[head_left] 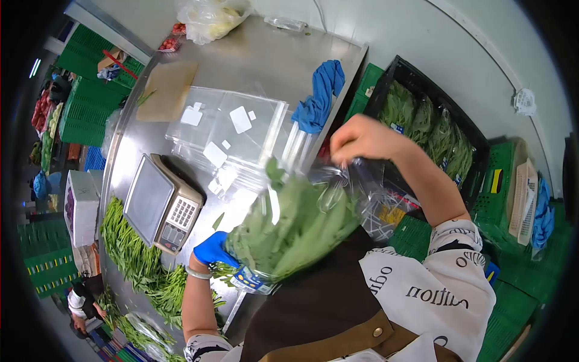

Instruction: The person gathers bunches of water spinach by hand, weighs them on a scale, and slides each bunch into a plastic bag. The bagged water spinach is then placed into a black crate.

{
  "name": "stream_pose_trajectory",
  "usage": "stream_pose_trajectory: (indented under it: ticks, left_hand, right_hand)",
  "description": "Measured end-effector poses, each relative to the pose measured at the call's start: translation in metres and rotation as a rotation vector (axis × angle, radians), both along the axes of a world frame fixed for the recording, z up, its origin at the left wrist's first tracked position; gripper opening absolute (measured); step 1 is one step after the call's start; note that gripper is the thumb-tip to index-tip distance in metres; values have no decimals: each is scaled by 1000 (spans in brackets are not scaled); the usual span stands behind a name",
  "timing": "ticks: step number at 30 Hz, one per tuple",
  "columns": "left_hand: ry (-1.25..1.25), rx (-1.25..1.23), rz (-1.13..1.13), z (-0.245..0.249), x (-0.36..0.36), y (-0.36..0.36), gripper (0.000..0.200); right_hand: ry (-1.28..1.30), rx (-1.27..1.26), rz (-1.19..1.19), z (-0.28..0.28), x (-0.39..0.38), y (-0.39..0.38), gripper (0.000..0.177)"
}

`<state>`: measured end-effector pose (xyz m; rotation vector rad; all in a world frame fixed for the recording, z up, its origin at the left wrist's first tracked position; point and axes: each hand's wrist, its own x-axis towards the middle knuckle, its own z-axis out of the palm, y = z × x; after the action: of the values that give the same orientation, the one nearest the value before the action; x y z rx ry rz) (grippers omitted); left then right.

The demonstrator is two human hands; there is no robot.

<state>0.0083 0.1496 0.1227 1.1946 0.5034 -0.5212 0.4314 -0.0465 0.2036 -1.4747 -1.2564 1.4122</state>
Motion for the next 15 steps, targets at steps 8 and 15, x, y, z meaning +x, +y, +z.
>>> stream_pose_trajectory:
  ticks: [8,15]
  left_hand:
    - [114,18,27,-68,-2,32,61]
    - [268,137,-184,-120,42,62,67]
  right_hand:
    - [115,38,-371,-58,-10,-57,15]
    - [97,-117,-469,-129,-59,-82,15]
